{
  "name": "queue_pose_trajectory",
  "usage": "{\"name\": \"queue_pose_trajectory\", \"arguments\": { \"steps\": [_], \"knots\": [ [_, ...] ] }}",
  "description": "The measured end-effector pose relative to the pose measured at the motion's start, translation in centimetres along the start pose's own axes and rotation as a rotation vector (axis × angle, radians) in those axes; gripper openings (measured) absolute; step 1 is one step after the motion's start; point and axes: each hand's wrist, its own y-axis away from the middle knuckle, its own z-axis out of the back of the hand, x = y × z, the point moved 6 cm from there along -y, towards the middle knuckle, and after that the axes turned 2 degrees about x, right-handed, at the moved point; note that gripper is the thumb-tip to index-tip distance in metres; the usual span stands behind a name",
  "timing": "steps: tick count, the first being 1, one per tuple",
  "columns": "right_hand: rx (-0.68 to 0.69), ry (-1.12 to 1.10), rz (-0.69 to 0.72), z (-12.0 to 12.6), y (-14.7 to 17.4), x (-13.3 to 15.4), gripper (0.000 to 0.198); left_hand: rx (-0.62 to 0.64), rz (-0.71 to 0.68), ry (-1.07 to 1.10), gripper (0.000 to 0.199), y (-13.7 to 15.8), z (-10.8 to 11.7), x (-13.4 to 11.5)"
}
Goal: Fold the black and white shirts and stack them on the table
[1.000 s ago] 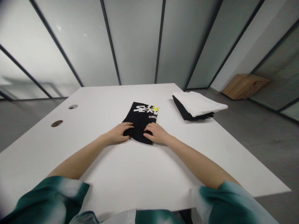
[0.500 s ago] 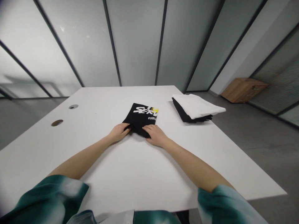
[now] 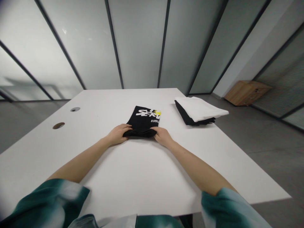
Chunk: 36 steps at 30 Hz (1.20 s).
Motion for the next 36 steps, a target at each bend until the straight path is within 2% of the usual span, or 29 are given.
{"name": "queue_pose_trajectory", "arguments": {
  "steps": [4,7,11,13,15,17,20,22,25,27,29,31,33,34,36],
  "knots": [
    [0.050,0.035,0.084,0.7,-0.2,0.3,0.045,0.024,0.092,0.042,0.049,-0.1,0.2,1.5],
    [0.159,0.004,0.108,2.2,-0.3,0.6,0.047,0.039,0.100,0.105,0.047,-0.1,1.4,1.3],
    [0.409,-0.182,-0.068,4.6,-0.5,0.1,0.026,0.119,0.049,0.375,0.033,-0.6,3.7,-0.2],
    [0.460,-0.300,-0.177,5.5,-1.2,-0.6,0.021,0.135,0.087,0.571,0.027,-1.6,4.4,-0.3],
    [0.360,-0.442,-0.270,6.2,-2.7,-1.9,0.024,0.065,0.175,0.731,0.025,-3.2,4.7,0.6],
    [0.178,-0.548,-0.373,6.2,-4.5,-3.7,0.025,-0.061,0.285,0.865,0.027,-5.3,4.3,2.3],
    [0.014,-0.471,-0.491,4.6,-6.7,-6.2,0.021,-0.192,0.457,1.009,0.031,-8.2,2.1,5.1],
    [0.006,-0.253,-0.500,3.3,-7.6,-7.0,0.021,-0.214,0.576,0.943,0.033,-9.4,0.4,6.7],
    [-0.013,0.133,-0.472,2.3,-7.8,-7.1,0.020,-0.278,0.664,0.657,0.047,-9.5,-0.4,7.7],
    [-0.097,0.286,-0.434,2.5,-7.5,-6.4,0.034,-0.381,0.613,0.443,0.058,-9.1,0.5,6.9],
    [-0.178,0.334,-0.344,2.7,-7.2,-5.2,0.048,-0.436,0.481,0.258,0.057,-8.8,1.4,4.9],
    [-0.171,0.327,-0.188,2.2,-7.3,-3.6,0.052,-0.356,0.310,0.126,0.051,-9.1,1.4,2.3],
    [-0.074,0.314,-0.052,1.0,-7.4,-2.5,0.052,-0.192,0.188,0.052,0.049,-9.6,0.3,0.4],
    [-0.012,0.311,-0.034,0.3,-7.4,-2.5,0.052,-0.108,0.181,0.033,0.051,-9.8,-0.4,0.0],
    [0.098,0.308,-0.104,-0.9,-7.3,-3.4,0.054,0.016,0.272,0.029,0.058,-9.9,-1.6,0.8]
  ]
}}
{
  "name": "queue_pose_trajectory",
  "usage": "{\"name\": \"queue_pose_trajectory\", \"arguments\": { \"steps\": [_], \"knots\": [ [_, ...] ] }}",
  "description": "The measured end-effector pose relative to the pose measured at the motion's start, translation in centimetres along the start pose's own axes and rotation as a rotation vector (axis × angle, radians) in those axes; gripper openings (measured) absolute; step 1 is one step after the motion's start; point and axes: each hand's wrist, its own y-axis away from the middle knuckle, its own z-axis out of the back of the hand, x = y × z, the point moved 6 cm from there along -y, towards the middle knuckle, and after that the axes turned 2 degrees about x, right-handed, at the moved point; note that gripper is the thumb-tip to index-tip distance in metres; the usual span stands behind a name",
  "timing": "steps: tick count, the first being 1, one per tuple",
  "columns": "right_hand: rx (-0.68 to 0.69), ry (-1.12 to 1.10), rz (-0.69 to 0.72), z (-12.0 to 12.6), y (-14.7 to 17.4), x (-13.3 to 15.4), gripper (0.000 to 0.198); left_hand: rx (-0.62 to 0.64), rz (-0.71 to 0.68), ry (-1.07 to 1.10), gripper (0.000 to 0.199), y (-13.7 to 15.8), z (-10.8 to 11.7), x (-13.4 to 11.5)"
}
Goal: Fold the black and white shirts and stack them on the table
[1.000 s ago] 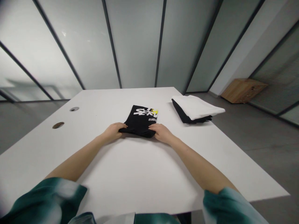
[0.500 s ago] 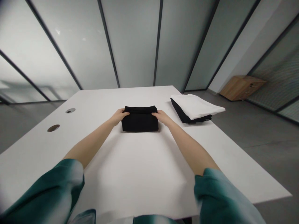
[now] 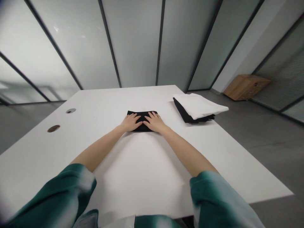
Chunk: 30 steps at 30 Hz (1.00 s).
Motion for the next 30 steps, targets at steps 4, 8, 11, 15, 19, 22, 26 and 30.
{"name": "queue_pose_trajectory", "arguments": {
  "steps": [4,8,11,15,19,22,26,30],
  "knots": [
    [0.102,-0.035,-0.141,-1.6,0.3,-2.1,0.059,0.069,0.211,0.063,0.067,0.0,-1.1,3.7],
    [-0.007,-0.106,-0.140,-1.3,0.8,-3.0,0.055,-0.066,0.170,0.121,0.059,1.0,-0.7,5.6],
    [-0.209,-0.168,-0.185,0.0,1.5,-4.1,0.044,-0.242,0.218,0.199,0.048,2.1,0.2,7.0],
    [-0.312,-0.231,-0.388,1.0,2.4,-6.3,0.030,-0.284,0.340,0.267,0.037,2.9,0.6,8.9],
    [-0.267,-0.239,-0.456,1.0,2.5,-6.5,0.028,-0.262,0.374,0.269,0.033,2.8,0.7,9.2],
    [-0.238,-0.172,-0.427,1.1,2.4,-5.8,0.028,-0.248,0.351,0.232,0.032,2.7,0.6,8.7],
    [-0.216,-0.067,-0.488,0.9,2.7,-5.6,0.036,-0.236,0.331,0.194,0.032,2.7,0.5,8.5],
    [-0.205,-0.024,-0.446,0.1,2.3,-5.2,0.047,-0.235,0.322,0.159,0.031,2.8,0.4,8.4]
  ]
}}
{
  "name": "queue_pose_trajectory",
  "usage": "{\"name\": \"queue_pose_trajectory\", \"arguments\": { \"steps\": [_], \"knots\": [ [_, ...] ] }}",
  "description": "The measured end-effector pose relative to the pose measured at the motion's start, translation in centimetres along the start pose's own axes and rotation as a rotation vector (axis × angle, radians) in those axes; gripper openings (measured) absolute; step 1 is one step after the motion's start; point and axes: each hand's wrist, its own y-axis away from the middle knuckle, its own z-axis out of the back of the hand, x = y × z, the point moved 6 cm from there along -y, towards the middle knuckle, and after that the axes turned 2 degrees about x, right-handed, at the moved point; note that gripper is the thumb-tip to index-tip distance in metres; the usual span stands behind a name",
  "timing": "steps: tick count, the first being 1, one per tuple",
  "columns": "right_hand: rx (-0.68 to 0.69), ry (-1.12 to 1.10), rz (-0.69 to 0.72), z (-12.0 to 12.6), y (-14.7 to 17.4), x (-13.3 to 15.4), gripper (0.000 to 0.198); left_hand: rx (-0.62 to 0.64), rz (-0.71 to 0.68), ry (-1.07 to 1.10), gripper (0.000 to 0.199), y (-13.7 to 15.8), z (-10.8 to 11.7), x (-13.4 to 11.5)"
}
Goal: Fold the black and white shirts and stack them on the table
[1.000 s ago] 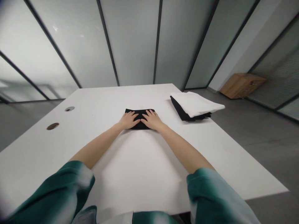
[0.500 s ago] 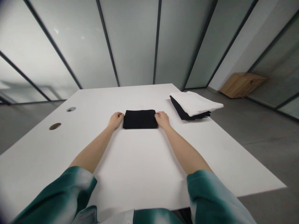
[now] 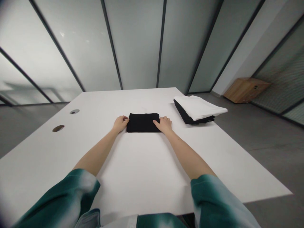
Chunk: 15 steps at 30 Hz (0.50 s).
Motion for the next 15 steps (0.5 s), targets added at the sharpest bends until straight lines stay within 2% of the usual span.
{"name": "queue_pose_trajectory", "arguments": {
  "steps": [3,6,10,13,15],
  "knots": [
    [0.020,-0.085,0.022,-0.7,-0.2,0.5,0.042,-0.003,-0.003,-0.001,0.031,0.0,0.0,0.0],
    [0.120,-0.286,-0.004,-1.0,-0.4,1.2,0.033,-0.003,0.000,0.009,0.032,0.0,0.0,0.0],
    [0.264,-0.725,-0.175,-1.0,0.1,1.7,0.032,-0.001,0.010,0.027,0.032,0.1,0.1,0.0],
    [0.389,-1.107,-0.320,-1.4,0.9,2.4,0.020,-0.001,0.015,0.044,0.032,0.2,0.3,-0.1],
    [0.420,-1.245,-0.377,-1.6,1.3,2.7,0.013,-0.001,0.017,0.048,0.032,0.2,0.4,-0.2]
  ]
}}
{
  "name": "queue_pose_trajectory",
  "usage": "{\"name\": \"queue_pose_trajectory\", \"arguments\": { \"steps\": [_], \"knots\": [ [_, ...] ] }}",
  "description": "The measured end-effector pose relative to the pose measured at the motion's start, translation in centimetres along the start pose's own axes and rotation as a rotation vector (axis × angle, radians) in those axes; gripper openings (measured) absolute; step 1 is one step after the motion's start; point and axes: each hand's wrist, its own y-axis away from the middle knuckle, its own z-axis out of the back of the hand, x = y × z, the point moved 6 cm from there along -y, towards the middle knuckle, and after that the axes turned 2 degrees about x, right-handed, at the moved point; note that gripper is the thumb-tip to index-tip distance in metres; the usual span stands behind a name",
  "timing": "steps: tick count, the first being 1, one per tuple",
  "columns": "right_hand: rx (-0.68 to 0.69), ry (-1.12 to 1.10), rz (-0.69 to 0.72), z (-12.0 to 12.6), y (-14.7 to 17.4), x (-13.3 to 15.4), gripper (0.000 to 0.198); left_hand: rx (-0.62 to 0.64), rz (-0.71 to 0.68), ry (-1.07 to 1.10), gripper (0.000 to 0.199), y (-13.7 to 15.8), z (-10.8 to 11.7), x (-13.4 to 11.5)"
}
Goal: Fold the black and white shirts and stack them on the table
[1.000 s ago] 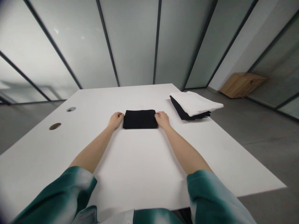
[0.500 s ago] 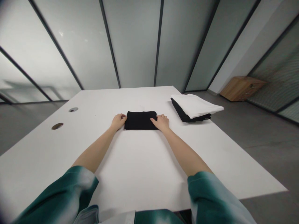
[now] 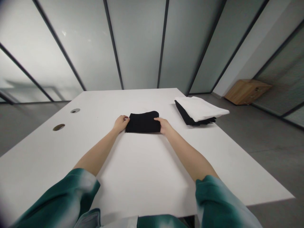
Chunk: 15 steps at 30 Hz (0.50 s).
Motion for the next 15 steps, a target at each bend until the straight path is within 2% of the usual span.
{"name": "queue_pose_trajectory", "arguments": {
  "steps": [3,7,11,15],
  "knots": [
    [0.020,-0.023,0.007,-0.4,0.2,0.1,0.016,-0.004,0.012,0.004,0.031,0.1,0.2,-0.1],
    [0.119,0.024,0.025,-1.5,0.8,0.4,0.020,-0.005,0.028,0.006,0.030,0.0,0.2,-0.2],
    [0.151,-0.202,-0.111,-2.5,1.7,-0.3,0.012,-0.008,0.040,-0.005,0.028,-0.1,0.0,-0.1],
    [0.088,-0.314,-0.242,-3.2,2.2,-1.1,0.012,-0.025,0.045,0.010,0.027,-0.2,-0.1,0.1]
  ]
}}
